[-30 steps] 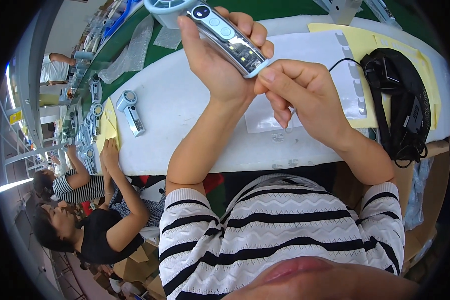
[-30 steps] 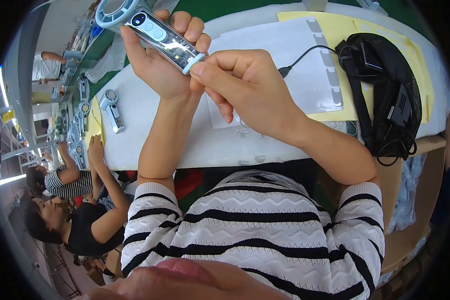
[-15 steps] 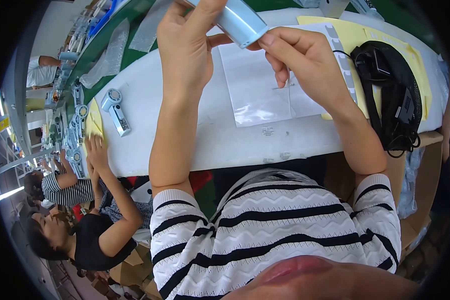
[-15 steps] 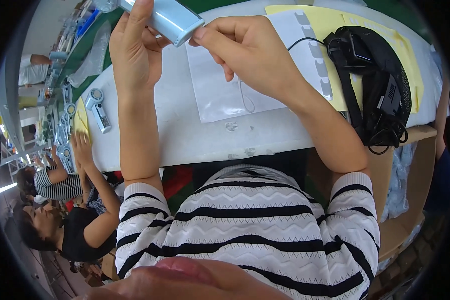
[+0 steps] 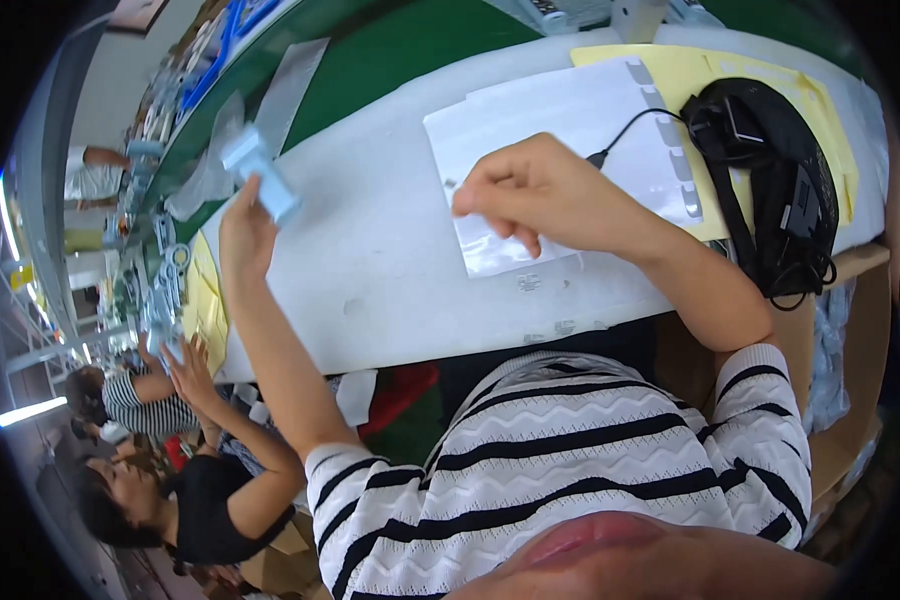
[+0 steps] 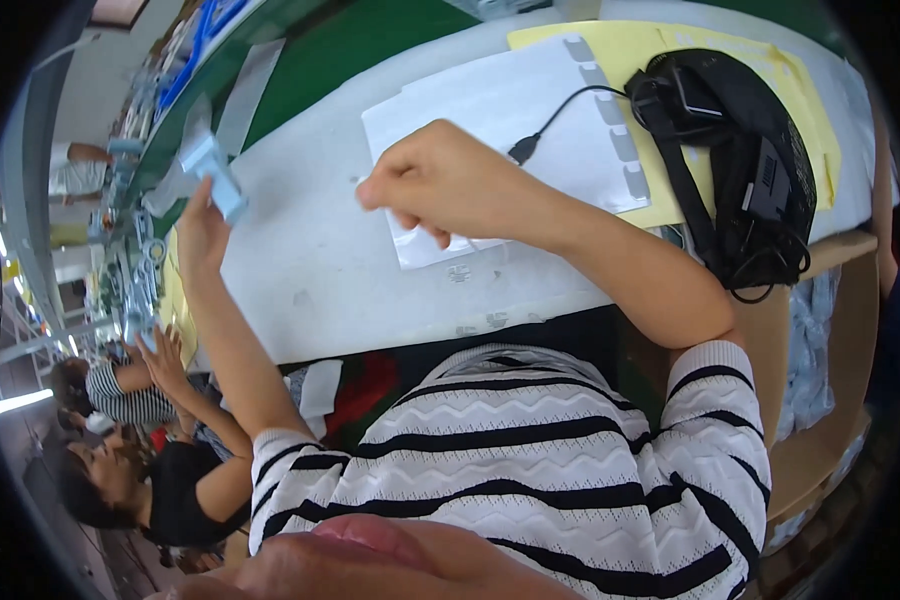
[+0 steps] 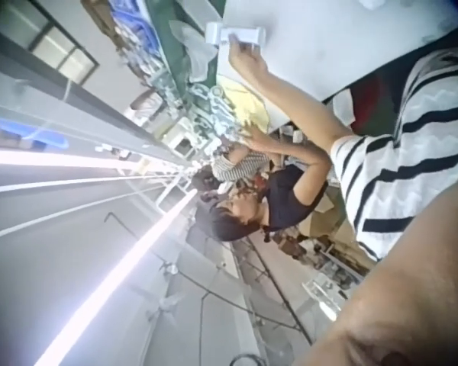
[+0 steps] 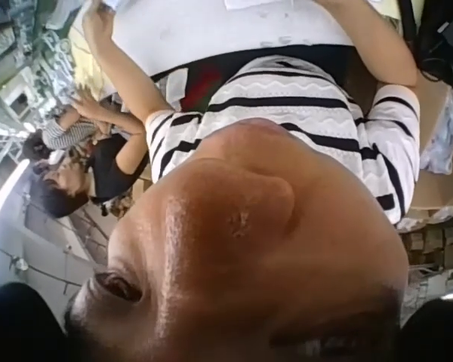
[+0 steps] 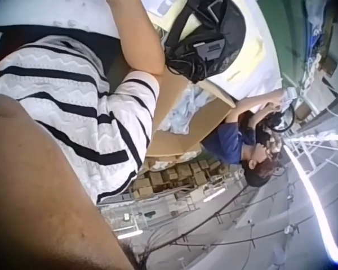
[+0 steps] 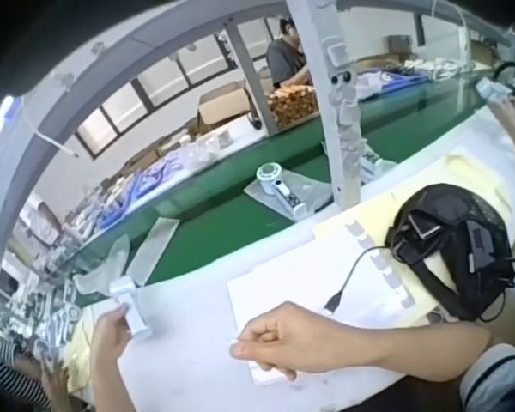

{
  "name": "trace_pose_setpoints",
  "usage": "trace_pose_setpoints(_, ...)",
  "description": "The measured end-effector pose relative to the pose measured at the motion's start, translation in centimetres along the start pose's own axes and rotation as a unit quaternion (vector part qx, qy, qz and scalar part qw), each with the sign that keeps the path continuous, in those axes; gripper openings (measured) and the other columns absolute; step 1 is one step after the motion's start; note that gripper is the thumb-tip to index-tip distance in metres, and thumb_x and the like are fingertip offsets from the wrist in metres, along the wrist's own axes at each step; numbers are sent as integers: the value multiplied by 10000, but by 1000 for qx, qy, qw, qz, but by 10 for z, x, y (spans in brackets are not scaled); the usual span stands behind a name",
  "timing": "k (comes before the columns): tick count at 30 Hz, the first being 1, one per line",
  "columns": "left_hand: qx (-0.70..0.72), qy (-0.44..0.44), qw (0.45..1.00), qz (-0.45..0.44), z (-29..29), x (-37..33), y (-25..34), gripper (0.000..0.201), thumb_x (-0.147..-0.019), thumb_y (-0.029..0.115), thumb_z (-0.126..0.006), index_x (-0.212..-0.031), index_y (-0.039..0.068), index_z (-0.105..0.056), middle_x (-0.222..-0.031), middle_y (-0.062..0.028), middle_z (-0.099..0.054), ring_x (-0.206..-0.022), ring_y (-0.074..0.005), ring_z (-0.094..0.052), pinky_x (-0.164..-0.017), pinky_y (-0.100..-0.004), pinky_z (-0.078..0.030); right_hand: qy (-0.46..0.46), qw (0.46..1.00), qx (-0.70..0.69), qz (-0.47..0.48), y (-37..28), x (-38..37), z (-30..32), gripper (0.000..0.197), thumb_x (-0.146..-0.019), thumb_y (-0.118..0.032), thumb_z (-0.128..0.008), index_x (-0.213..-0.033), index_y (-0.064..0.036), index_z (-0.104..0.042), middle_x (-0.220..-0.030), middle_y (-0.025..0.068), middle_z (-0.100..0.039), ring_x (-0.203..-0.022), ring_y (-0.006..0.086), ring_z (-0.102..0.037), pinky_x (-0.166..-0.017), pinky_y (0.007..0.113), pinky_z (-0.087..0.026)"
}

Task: Assembling and inspecting small portable hand fans at a production line station.

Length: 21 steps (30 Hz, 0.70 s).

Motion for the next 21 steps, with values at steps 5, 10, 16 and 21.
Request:
trace_pose_setpoints(5, -418, 90, 902, 63, 59, 1, -4, 364, -839, 316, -673, -870, -47, -679, -749, -121, -621, -685, -200, -586, -644, -278, -487, -130, 983, -112, -70, -5, 3, 4, 195, -900, -131, -582, -884, 35, -684, -564, 20, -528, -409, 53, -373, -371, 181, -329)
trace_pose_setpoints(10, -727, 189, 626, -208, -18, -22, 53, 559, -799, 537, -623, -886, -9, -703, -792, -145, -685, -702, -315, -620, -666, -392, -495, -188, 945, -234, -132, -3, -1, 4, 211, -907, -139, -596, -891, 56, -674, -582, 27, -544, -412, 59, -404, -373, 179, -357)
trace_pose_setpoints(16, -453, -161, 871, -101, -318, -67, 0, 431, -872, 327, -609, -779, -94, -600, -602, -181, -588, -429, -264, -569, -412, -330, -504, -151, 969, -177, -87, 4, -2, 16, 228, -915, -156, -583, -894, 52, -675, -590, 30, -540, -422, 61, -405, -389, 180, -381)
trace_pose_setpoints(21, -300, -224, 844, -384, -268, -181, -54, 388, -850, 310, -596, -948, -62, -649, -854, -202, -666, -682, -270, -668, -538, -340, -541, -87, 991, -93, 47, -5, -10, 5, 236, -921, -160, -566, -887, 46, -677, -588, 29, -535, -428, 65, -406, -406, 185, -396)
Point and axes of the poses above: each hand's wrist, its own x-axis away from the middle knuckle, its own z-axis out of the back of the hand, y = z × x, the point moved 1 cm from there along -x, towards the middle knuckle
